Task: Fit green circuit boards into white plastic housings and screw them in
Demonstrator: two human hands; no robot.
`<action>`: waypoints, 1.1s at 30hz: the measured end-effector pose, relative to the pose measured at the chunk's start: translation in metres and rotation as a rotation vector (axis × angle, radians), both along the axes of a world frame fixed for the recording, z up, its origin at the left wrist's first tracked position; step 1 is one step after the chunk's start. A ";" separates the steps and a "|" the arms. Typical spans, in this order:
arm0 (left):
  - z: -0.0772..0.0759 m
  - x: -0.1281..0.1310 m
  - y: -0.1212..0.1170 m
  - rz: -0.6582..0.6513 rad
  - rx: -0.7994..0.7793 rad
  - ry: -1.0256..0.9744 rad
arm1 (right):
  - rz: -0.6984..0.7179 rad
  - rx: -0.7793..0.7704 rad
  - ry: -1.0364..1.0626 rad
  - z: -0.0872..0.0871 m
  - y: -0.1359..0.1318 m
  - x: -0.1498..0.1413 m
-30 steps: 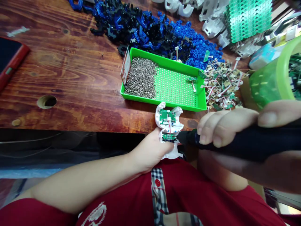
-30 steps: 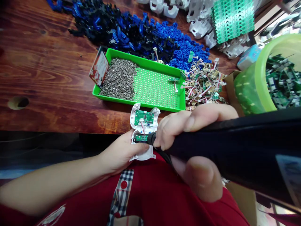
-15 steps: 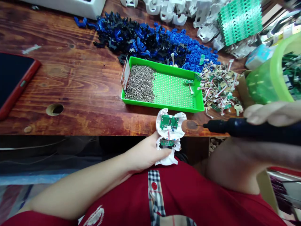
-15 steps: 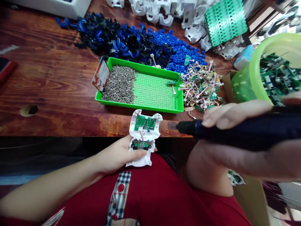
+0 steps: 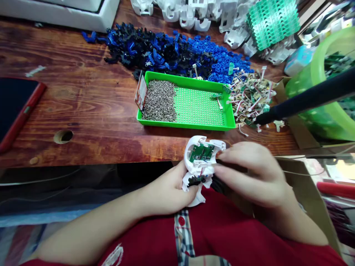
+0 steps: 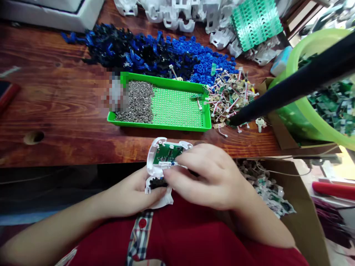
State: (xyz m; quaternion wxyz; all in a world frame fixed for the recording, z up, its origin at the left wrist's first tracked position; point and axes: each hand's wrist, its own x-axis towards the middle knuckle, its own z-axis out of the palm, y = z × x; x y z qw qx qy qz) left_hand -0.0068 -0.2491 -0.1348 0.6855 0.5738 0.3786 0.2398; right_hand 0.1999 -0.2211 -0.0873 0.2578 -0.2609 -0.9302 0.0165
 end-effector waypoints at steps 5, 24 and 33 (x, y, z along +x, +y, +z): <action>0.005 0.001 -0.004 -0.004 0.103 -0.009 | 0.164 0.083 -0.099 0.001 0.002 -0.016; -0.016 -0.002 -0.008 0.062 0.317 0.013 | -0.097 0.041 0.123 -0.031 -0.016 -0.010; -0.014 -0.001 -0.008 0.016 0.308 -0.014 | -0.107 -0.084 0.218 -0.027 -0.019 -0.014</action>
